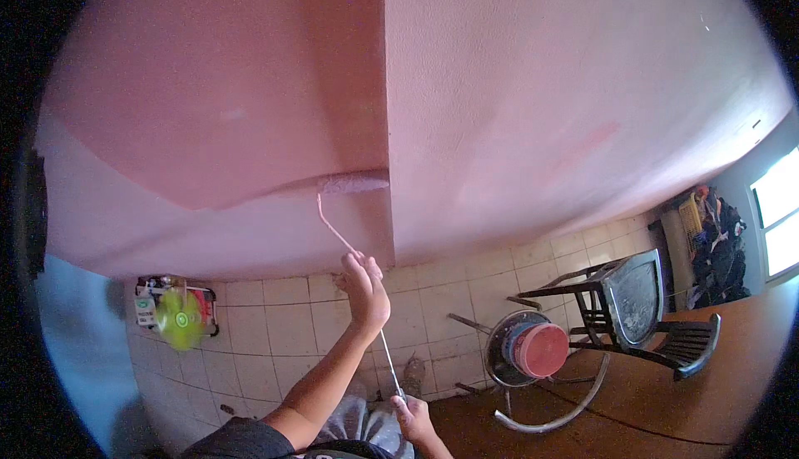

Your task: Apply pink paint to an interior wall using a roller.

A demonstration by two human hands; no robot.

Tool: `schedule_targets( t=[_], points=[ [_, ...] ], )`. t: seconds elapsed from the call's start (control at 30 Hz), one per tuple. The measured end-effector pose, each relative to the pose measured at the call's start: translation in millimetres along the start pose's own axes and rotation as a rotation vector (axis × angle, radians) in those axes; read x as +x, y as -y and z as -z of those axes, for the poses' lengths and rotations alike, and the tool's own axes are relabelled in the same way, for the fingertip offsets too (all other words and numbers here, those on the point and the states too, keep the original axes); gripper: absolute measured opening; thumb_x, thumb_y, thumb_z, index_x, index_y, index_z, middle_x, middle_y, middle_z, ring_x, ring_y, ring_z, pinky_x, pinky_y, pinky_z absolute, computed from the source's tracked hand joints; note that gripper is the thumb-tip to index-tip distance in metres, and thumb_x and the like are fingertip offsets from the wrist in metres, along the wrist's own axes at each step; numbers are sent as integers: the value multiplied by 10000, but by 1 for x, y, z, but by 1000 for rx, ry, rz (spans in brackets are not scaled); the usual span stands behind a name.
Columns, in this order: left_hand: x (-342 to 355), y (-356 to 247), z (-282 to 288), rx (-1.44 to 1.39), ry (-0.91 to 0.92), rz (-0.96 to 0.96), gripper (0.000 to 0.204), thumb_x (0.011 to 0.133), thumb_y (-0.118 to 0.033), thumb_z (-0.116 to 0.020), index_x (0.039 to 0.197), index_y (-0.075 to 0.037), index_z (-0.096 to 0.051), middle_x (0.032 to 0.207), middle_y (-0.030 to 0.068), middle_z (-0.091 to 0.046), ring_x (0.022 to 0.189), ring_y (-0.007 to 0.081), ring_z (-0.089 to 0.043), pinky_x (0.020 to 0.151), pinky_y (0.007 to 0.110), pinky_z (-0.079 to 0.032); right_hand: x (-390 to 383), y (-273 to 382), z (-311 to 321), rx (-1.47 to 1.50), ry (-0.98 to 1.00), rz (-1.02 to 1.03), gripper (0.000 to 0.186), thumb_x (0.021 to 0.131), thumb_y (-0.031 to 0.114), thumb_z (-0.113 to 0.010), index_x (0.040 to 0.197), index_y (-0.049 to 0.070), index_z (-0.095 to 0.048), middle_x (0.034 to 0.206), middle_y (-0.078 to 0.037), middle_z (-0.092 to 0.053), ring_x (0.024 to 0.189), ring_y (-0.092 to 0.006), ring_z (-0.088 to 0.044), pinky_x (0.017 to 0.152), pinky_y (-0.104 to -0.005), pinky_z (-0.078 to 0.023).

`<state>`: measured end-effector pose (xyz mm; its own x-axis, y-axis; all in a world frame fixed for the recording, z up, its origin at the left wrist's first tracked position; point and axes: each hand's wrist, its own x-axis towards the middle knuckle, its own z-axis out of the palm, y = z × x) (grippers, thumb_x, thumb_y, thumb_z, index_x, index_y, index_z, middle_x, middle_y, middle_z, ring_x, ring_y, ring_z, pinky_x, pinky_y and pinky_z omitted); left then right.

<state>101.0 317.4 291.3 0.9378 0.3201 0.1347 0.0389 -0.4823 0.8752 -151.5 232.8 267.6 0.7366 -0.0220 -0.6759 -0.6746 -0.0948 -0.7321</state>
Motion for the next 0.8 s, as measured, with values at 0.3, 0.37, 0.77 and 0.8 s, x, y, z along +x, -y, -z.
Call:
schedule_targets(
  t=[0.3,0.37,0.77,0.8],
  points=[
    [12,-34,11,-343,8,63,50,932,-49,-392,971,-69,-369,744,-6,-450,667,147,-477,824,385,-239,2,37,2,-122,-161,231,404,898,330,-534,665,11,-449,548,-2,-374,547,-102,-336,481,-302,-317],
    [12,-28,9,-265,19,49,51,929,-42,-392,961,-70,-365,744,-8,-449,666,142,-476,824,382,-238,4,29,1,-127,-149,194,394,898,330,-541,705,-7,-475,555,-66,-404,546,-137,-364,512,-326,-357],
    [33,-33,10,-121,-74,-91,86,913,-46,-430,962,-30,-362,870,119,-470,757,237,-484,793,412,-275,43,17,11,167,1,57,355,887,329,-599,687,56,-491,591,54,-391,555,-62,-333,481,-255,-281],
    [25,-20,4,56,-103,-171,112,910,-54,-448,982,-26,-366,874,129,-483,820,271,-485,785,410,-269,48,-8,2,202,9,69,352,888,342,-599,686,73,-496,570,63,-380,528,-61,-325,463,-253,-265]
  ],
)
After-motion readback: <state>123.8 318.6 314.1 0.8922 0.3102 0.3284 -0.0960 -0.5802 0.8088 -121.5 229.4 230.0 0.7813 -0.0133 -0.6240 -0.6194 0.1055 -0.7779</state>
